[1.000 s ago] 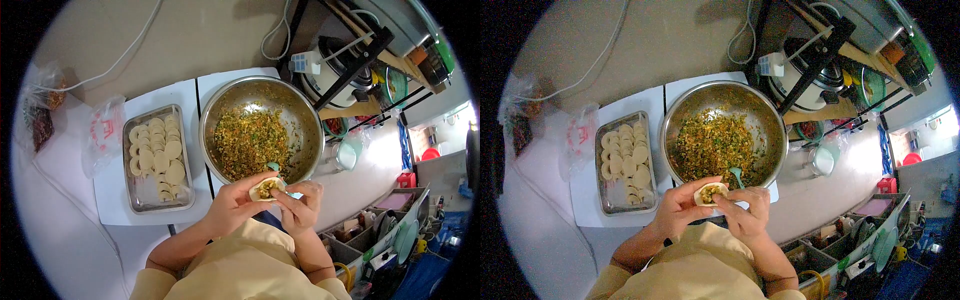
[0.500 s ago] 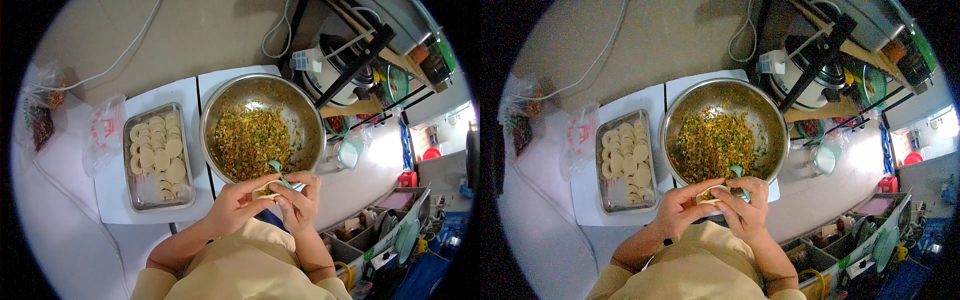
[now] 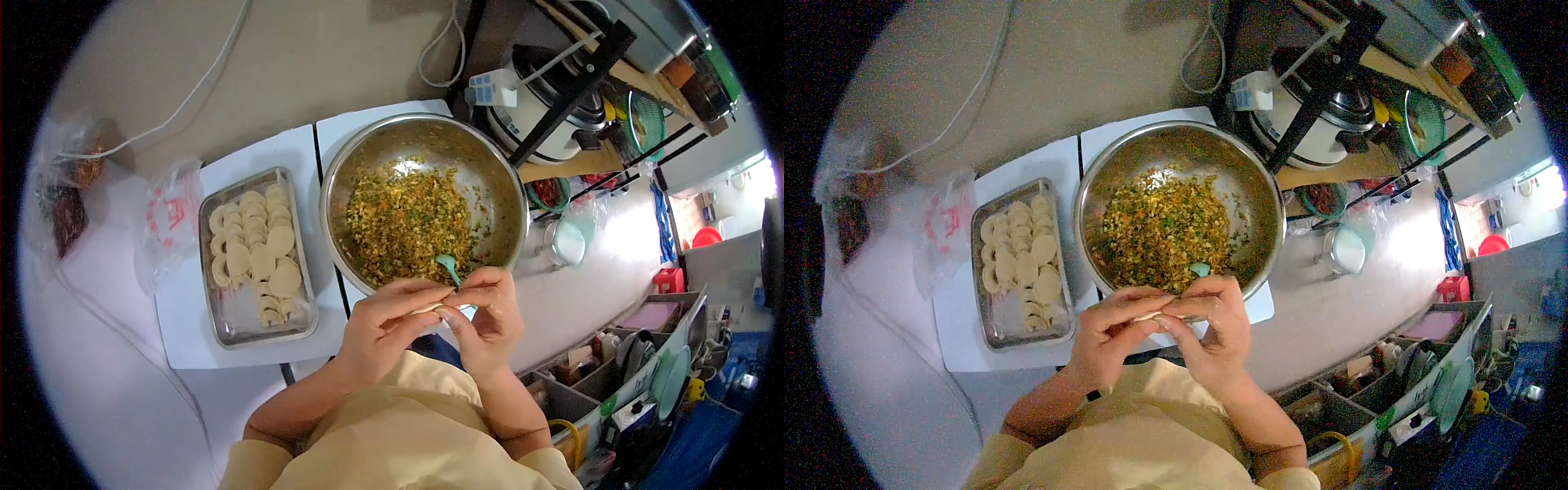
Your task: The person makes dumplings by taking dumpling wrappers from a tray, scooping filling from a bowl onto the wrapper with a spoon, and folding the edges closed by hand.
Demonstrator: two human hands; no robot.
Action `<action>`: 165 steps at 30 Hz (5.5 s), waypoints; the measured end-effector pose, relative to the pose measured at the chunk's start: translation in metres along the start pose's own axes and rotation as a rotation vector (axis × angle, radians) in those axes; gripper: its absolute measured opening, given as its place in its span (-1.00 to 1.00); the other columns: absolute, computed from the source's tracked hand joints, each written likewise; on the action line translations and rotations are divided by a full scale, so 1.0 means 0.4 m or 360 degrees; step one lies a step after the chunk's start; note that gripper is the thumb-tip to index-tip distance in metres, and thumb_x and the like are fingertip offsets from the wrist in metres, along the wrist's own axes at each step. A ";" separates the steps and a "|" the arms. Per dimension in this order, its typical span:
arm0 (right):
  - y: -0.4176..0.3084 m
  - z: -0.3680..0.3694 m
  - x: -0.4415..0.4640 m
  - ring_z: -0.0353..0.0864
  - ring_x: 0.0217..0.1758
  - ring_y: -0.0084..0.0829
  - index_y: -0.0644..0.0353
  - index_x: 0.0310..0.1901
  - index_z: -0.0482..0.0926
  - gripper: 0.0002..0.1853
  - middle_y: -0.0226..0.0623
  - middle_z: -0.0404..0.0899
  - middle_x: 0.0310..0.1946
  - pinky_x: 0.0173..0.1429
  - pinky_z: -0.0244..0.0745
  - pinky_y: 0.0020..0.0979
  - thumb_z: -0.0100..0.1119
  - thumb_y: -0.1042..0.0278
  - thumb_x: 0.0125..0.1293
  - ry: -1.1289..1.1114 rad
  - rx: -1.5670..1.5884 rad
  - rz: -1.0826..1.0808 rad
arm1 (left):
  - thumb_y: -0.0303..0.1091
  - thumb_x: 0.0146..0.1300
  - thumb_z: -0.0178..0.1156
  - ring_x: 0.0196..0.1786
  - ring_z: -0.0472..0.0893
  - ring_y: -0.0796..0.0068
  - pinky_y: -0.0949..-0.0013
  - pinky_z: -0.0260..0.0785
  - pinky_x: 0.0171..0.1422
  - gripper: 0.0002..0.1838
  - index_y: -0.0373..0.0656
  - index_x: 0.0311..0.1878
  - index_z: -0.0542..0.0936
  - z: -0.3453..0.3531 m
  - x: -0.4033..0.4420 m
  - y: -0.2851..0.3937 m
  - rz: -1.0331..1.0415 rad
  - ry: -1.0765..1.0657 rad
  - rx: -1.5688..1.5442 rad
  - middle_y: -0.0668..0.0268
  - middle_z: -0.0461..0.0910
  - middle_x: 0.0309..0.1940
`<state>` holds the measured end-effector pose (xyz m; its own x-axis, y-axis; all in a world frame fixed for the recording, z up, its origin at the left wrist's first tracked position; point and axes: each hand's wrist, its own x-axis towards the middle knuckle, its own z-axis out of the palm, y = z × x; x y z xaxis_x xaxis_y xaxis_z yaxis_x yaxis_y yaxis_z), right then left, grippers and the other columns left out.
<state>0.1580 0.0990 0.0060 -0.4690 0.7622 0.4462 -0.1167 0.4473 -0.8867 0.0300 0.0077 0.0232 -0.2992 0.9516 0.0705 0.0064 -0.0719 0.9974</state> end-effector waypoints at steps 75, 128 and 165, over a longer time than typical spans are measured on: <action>0.003 -0.024 0.013 0.48 -0.29 -0.30 0.22 -0.27 0.67 -0.80 -0.25 0.55 -0.36 -0.19 0.37 -0.39 0.32 0.54 0.00 0.0073 -0.0157 -0.0151 | -0.62 0.25 0.12 -0.02 0.54 0.58 0.52 0.39 0.02 -0.75 -0.24 -0.04 0.36 0.040 0.014 0.012 -0.0150 0.0008 -0.0344 0.17 0.56 -0.04; 0.094 0.059 -0.010 0.53 -0.28 -0.32 0.31 -0.30 0.60 -0.90 -0.20 0.56 -0.32 -0.15 0.41 -0.42 0.20 0.61 0.12 0.0100 0.0098 0.0407 | -0.66 0.09 0.09 0.29 0.35 0.11 0.21 0.23 0.30 -0.17 -0.21 0.44 -0.01 0.013 0.094 -0.026 0.0073 -0.0096 0.0454 -0.05 0.32 0.23; 0.027 -0.025 0.062 0.43 -0.29 -0.33 0.23 -0.26 0.69 -0.79 -0.30 0.53 -0.43 -0.17 0.29 -0.36 0.29 0.43 0.01 -0.0151 -0.0429 -0.0335 | -0.48 0.33 0.07 -0.07 0.55 0.57 0.41 0.46 0.11 -0.72 -0.39 0.06 0.46 0.016 0.038 -0.027 -0.0416 -0.0244 -0.0557 0.28 0.56 -0.14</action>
<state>0.1538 0.1274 0.0086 -0.5401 0.5987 0.5915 0.0097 0.7072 -0.7070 0.0317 0.0248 0.0138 -0.1033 0.9825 -0.1551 -0.3808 0.1050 0.9187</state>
